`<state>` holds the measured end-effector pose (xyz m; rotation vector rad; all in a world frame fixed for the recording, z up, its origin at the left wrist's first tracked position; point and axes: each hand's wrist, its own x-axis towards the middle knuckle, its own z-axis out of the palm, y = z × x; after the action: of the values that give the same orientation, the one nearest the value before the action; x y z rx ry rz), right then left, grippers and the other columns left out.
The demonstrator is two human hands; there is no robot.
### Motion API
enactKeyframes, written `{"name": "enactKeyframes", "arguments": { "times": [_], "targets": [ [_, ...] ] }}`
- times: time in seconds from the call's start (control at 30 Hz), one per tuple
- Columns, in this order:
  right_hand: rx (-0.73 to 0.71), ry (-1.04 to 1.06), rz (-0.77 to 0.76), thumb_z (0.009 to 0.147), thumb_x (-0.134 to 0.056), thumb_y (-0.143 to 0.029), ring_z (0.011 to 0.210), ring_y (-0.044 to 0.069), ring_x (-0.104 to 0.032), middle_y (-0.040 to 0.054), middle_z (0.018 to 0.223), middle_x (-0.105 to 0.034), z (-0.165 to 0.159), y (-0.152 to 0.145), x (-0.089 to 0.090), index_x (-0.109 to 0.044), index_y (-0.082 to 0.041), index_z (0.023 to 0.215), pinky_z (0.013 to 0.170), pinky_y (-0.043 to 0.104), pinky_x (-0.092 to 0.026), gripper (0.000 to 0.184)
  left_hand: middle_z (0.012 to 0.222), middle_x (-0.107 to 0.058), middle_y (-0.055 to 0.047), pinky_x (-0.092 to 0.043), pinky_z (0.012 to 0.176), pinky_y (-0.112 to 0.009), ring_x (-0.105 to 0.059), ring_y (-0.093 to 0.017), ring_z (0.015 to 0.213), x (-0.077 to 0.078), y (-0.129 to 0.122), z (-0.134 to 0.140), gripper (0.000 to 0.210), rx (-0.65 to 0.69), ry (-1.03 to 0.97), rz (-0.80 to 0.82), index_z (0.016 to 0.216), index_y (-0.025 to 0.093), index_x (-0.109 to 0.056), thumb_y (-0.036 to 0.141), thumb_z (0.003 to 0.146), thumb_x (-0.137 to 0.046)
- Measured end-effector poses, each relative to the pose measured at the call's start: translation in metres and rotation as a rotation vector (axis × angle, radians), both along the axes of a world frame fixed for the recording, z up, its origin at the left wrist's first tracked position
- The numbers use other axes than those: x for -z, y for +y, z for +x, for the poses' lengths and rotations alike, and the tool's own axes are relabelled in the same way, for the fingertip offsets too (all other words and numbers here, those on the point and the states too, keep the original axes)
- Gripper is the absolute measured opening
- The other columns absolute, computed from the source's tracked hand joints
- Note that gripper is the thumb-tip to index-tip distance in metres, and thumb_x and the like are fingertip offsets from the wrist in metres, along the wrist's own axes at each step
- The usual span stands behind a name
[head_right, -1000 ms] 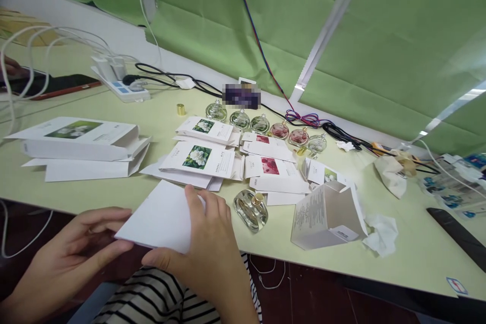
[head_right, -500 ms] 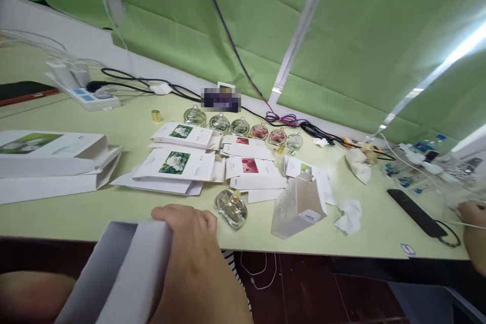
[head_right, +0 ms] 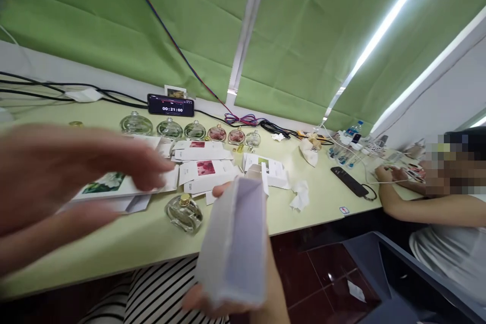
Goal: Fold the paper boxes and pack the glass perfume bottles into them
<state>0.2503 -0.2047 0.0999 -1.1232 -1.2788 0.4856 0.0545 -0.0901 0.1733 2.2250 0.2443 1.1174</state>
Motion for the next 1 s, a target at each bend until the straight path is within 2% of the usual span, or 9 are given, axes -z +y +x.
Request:
{"name": "enactKeyframes", "arguments": {
  "times": [0.1, 0.2, 0.3, 0.37, 0.5, 0.63, 0.8, 0.9, 1.0],
  "targets": [
    [-0.072, 0.226, 0.172, 0.067, -0.079, -0.061, 0.111, 0.028, -0.063, 0.0005, 0.12, -0.067, 0.019, 0.001, -0.023, -0.045, -0.042, 0.138, 0.095, 0.047, -0.055, 0.081, 0.11, -0.07, -0.005, -0.054, 0.078, -0.031, -0.067, -0.019, 0.095, -0.022, 0.028, 0.042, 0.028, 0.123, 0.368, 0.352, 0.12, 0.021, -0.059, 0.031, 0.097, -0.046],
    [-0.111, 0.382, 0.217, 0.065, -0.078, -0.062, 0.11, 0.028, -0.066, 0.0004, 0.119, -0.069, 0.03, 0.007, -0.044, -0.058, -0.038, 0.126, 0.097, 0.047, -0.055, 0.068, 0.133, -0.061, -0.013, -0.043, 0.106, -0.039, -0.052, -0.026, 0.128, -0.014, 0.04, 0.089, 0.032, 0.294, 0.56, 0.526, 0.123, 0.016, -0.06, 0.021, 0.093, -0.054],
    [-0.029, 0.428, 0.159, 0.064, -0.08, -0.061, 0.103, 0.031, -0.07, 0.0033, 0.107, -0.075, 0.04, 0.012, -0.058, -0.066, -0.031, 0.113, 0.095, 0.051, -0.055, 0.059, 0.141, -0.055, -0.015, -0.028, 0.118, -0.039, -0.034, -0.029, 0.143, 0.001, 0.04, 0.115, 0.042, 0.403, 0.621, 0.585, 0.126, 0.014, -0.06, 0.024, 0.086, -0.068],
    [0.006, 0.441, 0.129, 0.064, -0.079, -0.063, 0.102, 0.032, -0.071, 0.004, 0.098, -0.077, 0.048, 0.013, -0.062, -0.068, -0.029, 0.107, 0.095, 0.053, -0.055, 0.056, 0.143, -0.053, -0.015, -0.024, 0.119, -0.045, -0.031, -0.033, 0.144, 0.007, 0.04, 0.12, 0.045, 0.431, 0.665, 0.591, 0.127, 0.015, -0.06, 0.028, 0.085, -0.069],
    [0.052, 0.518, 0.111, 0.065, -0.076, -0.068, 0.103, 0.031, -0.071, 0.0012, 0.093, -0.077, 0.068, 0.015, -0.06, -0.068, -0.029, 0.099, 0.093, 0.054, -0.056, 0.053, 0.148, -0.049, -0.008, -0.027, 0.114, -0.055, -0.037, -0.036, 0.14, 0.01, 0.041, 0.116, 0.054, 0.474, 0.716, 0.557, 0.135, 0.03, -0.054, 0.02, 0.084, -0.068],
    [0.086, 0.471, 0.066, 0.062, -0.079, -0.065, 0.098, 0.027, -0.072, 0.0013, 0.094, -0.077, 0.079, 0.022, -0.051, -0.068, -0.029, 0.1, 0.083, 0.043, -0.061, 0.053, 0.137, -0.059, -0.005, -0.04, 0.104, -0.04, -0.056, -0.027, 0.122, 0.014, 0.041, 0.115, 0.049, 0.575, 0.759, 0.493, 0.129, 0.032, -0.059, 0.016, 0.083, -0.064],
    [-0.012, 0.379, -0.08, 0.043, -0.09, -0.06, 0.087, 0.03, -0.073, 0.0069, 0.091, -0.077, 0.079, 0.031, -0.041, -0.067, -0.027, 0.112, 0.071, 0.042, -0.063, 0.079, 0.129, -0.062, -0.008, -0.045, 0.097, -0.034, -0.057, -0.026, 0.119, 0.016, 0.045, 0.125, 0.034, 0.635, 0.789, 0.375, 0.121, 0.026, -0.065, 0.04, 0.092, -0.056],
    [0.02, 0.369, -0.053, 0.044, -0.089, -0.061, 0.09, 0.031, -0.073, 0.0063, 0.096, -0.077, 0.078, 0.033, -0.039, -0.065, -0.028, 0.115, 0.076, 0.044, -0.062, 0.082, 0.123, -0.065, -0.009, -0.045, 0.095, -0.031, -0.058, -0.024, 0.117, 0.01, 0.05, 0.132, 0.039, 0.639, 0.764, 0.316, 0.117, 0.021, -0.067, 0.043, 0.098, -0.041],
    [0.085, 0.376, -0.002, 0.049, -0.083, -0.069, 0.098, 0.033, -0.07, 0.0074, 0.1, -0.076, 0.078, 0.034, -0.039, -0.066, -0.027, 0.115, 0.084, 0.047, -0.06, 0.08, 0.12, -0.066, -0.007, -0.045, 0.092, -0.029, -0.06, -0.022, 0.111, 0.004, 0.05, 0.137, 0.034, 0.614, 0.735, 0.288, 0.119, 0.021, -0.064, 0.04, 0.096, -0.048]
  ]
}}
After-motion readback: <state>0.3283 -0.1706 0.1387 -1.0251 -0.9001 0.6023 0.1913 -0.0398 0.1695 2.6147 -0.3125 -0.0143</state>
